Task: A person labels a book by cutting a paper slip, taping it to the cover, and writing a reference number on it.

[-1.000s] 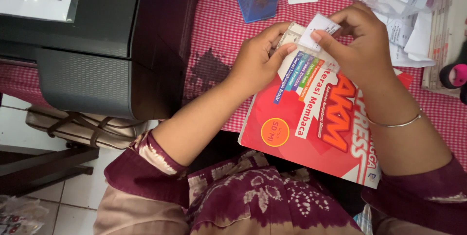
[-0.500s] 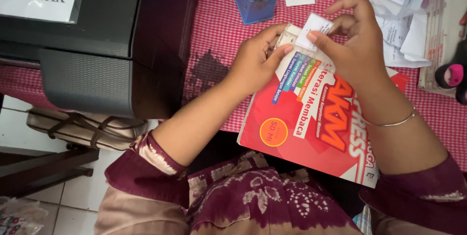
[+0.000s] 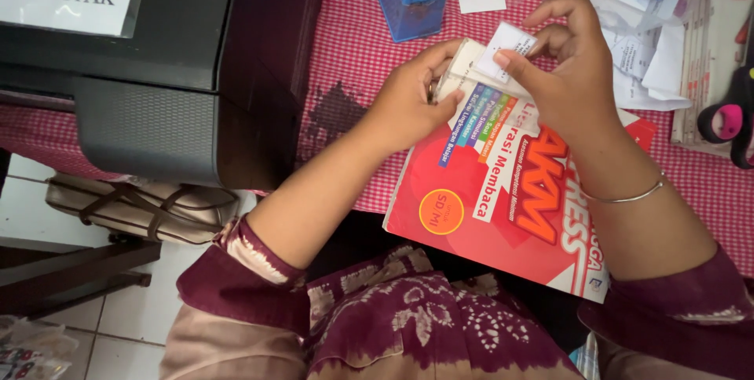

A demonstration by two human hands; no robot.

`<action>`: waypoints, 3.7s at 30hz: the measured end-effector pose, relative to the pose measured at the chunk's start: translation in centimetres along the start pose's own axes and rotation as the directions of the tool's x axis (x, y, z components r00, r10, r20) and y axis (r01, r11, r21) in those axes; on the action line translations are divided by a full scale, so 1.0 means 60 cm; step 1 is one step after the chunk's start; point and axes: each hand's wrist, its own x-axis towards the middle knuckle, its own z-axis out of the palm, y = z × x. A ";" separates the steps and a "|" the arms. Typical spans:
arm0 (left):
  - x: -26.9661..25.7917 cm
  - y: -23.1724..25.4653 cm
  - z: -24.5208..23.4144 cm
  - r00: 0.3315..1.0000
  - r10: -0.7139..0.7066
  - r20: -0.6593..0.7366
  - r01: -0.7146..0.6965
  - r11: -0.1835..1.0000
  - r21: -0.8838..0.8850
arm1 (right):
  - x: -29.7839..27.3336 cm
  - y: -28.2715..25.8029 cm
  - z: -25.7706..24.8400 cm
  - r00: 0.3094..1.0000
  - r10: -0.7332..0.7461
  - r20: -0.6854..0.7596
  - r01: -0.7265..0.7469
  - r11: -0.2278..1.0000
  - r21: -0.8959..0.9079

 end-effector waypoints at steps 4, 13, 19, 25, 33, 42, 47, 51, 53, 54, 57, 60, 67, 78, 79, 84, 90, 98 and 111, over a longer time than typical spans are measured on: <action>-0.002 0.012 -0.006 0.999 0.014 0.030 -0.015 0.999 0.051 | 0.001 0.002 -0.002 1.000 0.005 -0.007 -0.005 1.000 -0.021; 0.029 0.036 0.017 0.961 -0.178 -0.210 0.199 0.977 0.081 | 0.005 -0.002 0.003 1.000 0.009 0.009 -0.008 0.999 -0.037; 0.041 -0.002 0.021 0.935 -0.060 -0.351 0.172 0.938 0.299 | 0.003 -0.003 0.004 0.999 0.032 -0.002 -0.032 0.998 -0.058; 0.028 -0.029 0.010 0.982 -0.030 -0.189 0.046 0.996 0.079 | 0.002 0.003 0.006 0.996 0.083 0.009 -0.083 0.995 -0.050; 0.038 -0.010 0.016 0.980 -0.088 -0.179 0.095 0.995 0.031 | 0.001 0.000 0.002 0.999 0.039 -0.016 -0.040 0.998 -0.045; 0.038 -0.007 0.021 0.967 -0.167 -0.194 0.213 0.945 0.248 | 0.000 0.012 0.009 0.999 0.031 0.004 -0.031 0.999 -0.037; 0.032 0.019 0.025 0.958 -0.235 -0.166 0.273 0.924 0.269 | -0.001 0.009 0.007 0.999 0.040 -0.004 -0.040 0.998 -0.054; 0.041 0.013 0.032 0.958 -0.211 -0.197 0.267 0.905 0.332 | -0.001 0.016 0.006 1.000 -0.008 0.000 0.008 0.999 -0.036; 0.040 0.017 0.040 0.949 -0.217 -0.230 0.290 0.887 0.360 | 0.000 0.020 0.009 1.000 0.010 0.006 -0.010 0.999 -0.031; 0.040 0.019 0.043 0.940 -0.219 -0.262 0.310 0.868 0.387 | 0.000 0.022 0.010 1.000 0.027 0.009 -0.026 0.999 -0.028; 0.044 0.008 0.046 0.922 -0.240 -0.305 0.372 0.774 0.512 | -0.002 0.015 0.009 0.999 0.044 0.016 -0.043 0.998 -0.056; 0.040 0.027 0.046 0.904 -0.311 -0.292 0.421 0.763 0.491 | -0.001 -0.008 -0.003 0.993 0.081 0.084 -0.069 0.988 -0.137; 0.025 0.038 0.026 0.933 -0.322 -0.162 0.360 0.833 0.419 | 0.006 -0.035 -0.029 0.932 0.272 0.241 -0.212 0.945 -0.248; 0.016 0.010 0.003 0.964 0.055 -0.259 0.017 0.963 0.268 | -0.013 0.015 -0.026 0.799 -0.599 -0.052 0.543 0.755 -0.367; 0.014 0.011 0.003 0.964 0.057 -0.260 0.015 0.963 0.269 | -0.014 0.023 -0.018 0.797 -0.601 -0.052 0.545 0.754 -0.367; 0.012 0.015 0.005 0.960 0.100 -0.261 -0.019 0.955 0.296 | -0.015 0.025 0.020 0.653 -0.754 0.068 0.601 0.462 -0.652; 0.011 0.015 0.006 0.949 0.203 -0.240 -0.115 0.935 0.336 | -0.023 0.018 0.019 0.717 -0.695 0.046 0.548 0.523 -0.653; 0.005 0.022 0.007 0.943 0.247 -0.221 -0.165 0.928 0.333 | -0.033 0.007 0.019 0.799 -0.602 0.010 0.492 0.643 -0.587; 0.005 0.017 0.006 0.935 0.293 -0.198 -0.222 0.922 0.317 | -0.033 -0.010 0.006 0.894 -0.443 0.071 0.407 0.732 -0.546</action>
